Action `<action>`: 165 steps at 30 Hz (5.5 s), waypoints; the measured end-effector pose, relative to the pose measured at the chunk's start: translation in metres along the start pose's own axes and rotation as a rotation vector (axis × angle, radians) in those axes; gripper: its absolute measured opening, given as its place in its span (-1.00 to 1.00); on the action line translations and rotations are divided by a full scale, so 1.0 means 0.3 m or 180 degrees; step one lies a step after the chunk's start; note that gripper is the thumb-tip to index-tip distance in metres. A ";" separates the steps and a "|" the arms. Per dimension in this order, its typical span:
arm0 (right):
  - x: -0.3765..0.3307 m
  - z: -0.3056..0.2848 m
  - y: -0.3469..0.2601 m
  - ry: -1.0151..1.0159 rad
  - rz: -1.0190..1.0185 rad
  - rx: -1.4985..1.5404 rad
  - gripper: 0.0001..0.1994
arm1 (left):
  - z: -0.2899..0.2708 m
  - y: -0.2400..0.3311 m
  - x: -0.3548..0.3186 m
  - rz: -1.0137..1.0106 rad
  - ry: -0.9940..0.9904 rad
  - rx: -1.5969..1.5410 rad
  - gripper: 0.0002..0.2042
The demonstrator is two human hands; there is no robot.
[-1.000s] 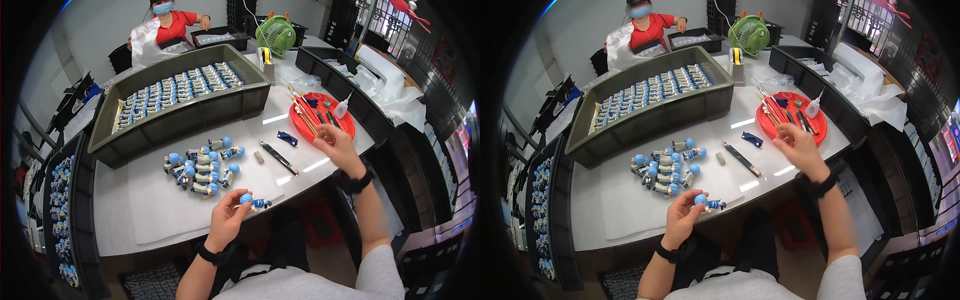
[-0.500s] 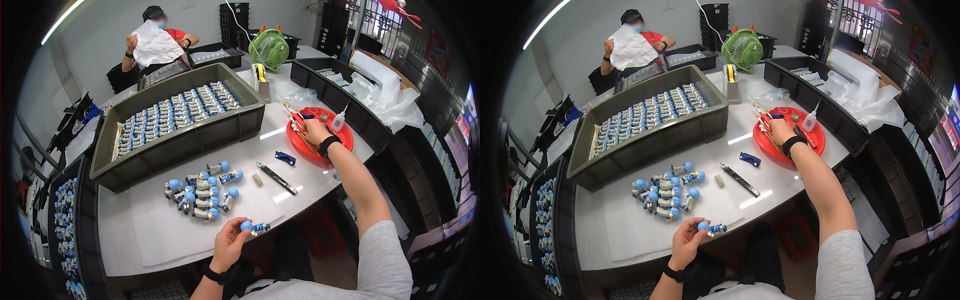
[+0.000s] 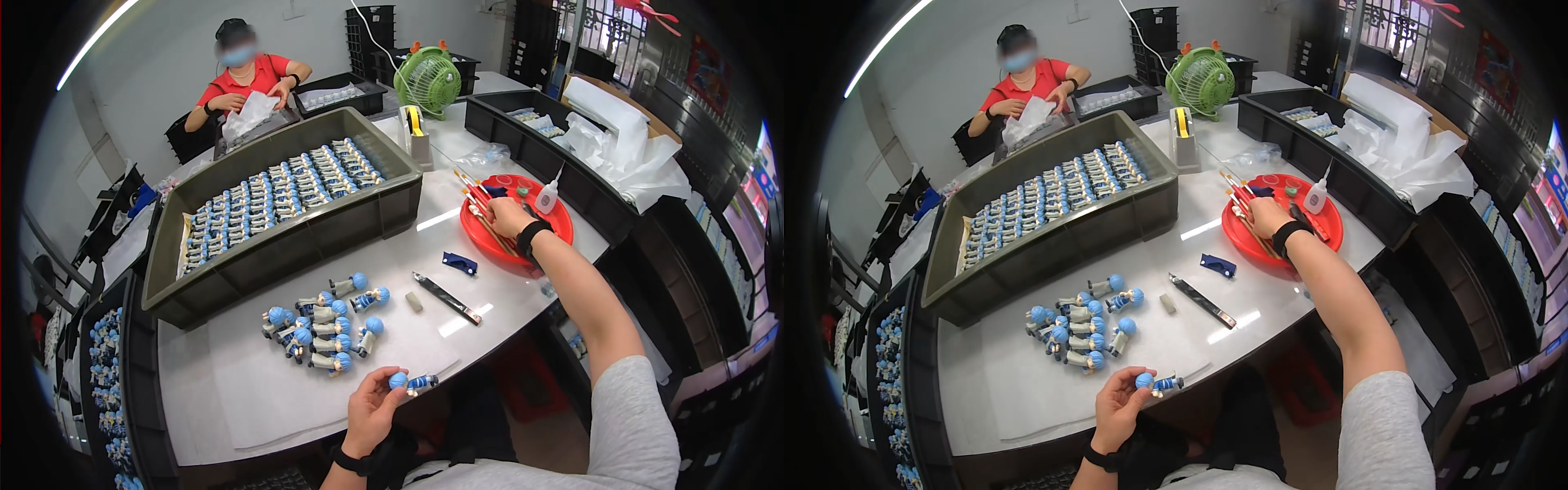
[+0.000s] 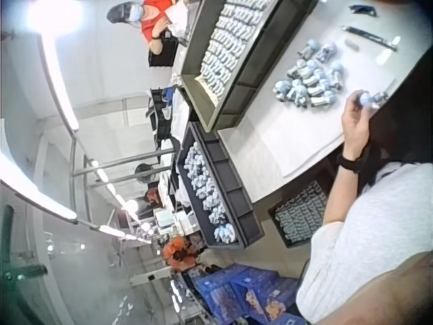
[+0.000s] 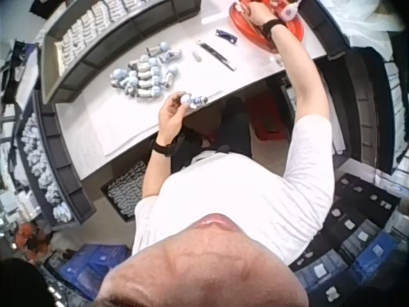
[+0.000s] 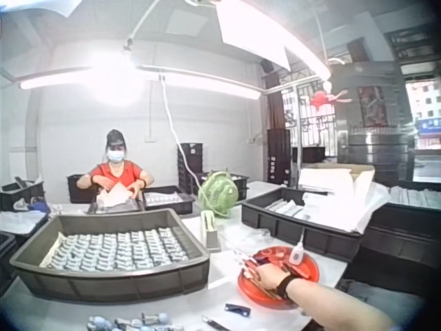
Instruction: The person assembles small blue and white toy figures at a workbench. They pick up individual figures, attach small parts, and place the completed figures into a tray. The process is repeated for multiple figures.
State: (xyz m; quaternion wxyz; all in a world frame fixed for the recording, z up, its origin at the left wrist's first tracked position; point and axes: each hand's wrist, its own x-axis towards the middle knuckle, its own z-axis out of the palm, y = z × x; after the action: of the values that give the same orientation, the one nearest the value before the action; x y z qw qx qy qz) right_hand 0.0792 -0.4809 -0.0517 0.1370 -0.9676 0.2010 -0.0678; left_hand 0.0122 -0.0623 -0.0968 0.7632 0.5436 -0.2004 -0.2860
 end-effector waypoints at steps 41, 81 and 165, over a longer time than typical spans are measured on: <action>0.145 -0.150 0.332 0.2499 0.0485 0.0343 -0.71 | 0.006 0.022 0.001 -0.0193 0.0000 0.0025 -0.70; -0.868 0.113 -0.603 0.0926 -0.1433 0.2592 -0.83 | -0.020 -0.019 0.009 -0.0036 -0.0016 -0.0056 -0.66; -0.845 0.231 -0.579 -0.1152 0.0364 0.5216 -0.73 | -0.027 -0.009 0.002 -0.0132 0.0185 -0.0385 -0.65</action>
State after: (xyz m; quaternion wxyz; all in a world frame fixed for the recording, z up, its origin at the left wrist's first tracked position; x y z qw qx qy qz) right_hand -0.0742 -0.2081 -0.0863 0.8296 -0.5463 0.1119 -0.0290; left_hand 0.0171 -0.0575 -0.1021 0.7941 0.5086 -0.1493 -0.2975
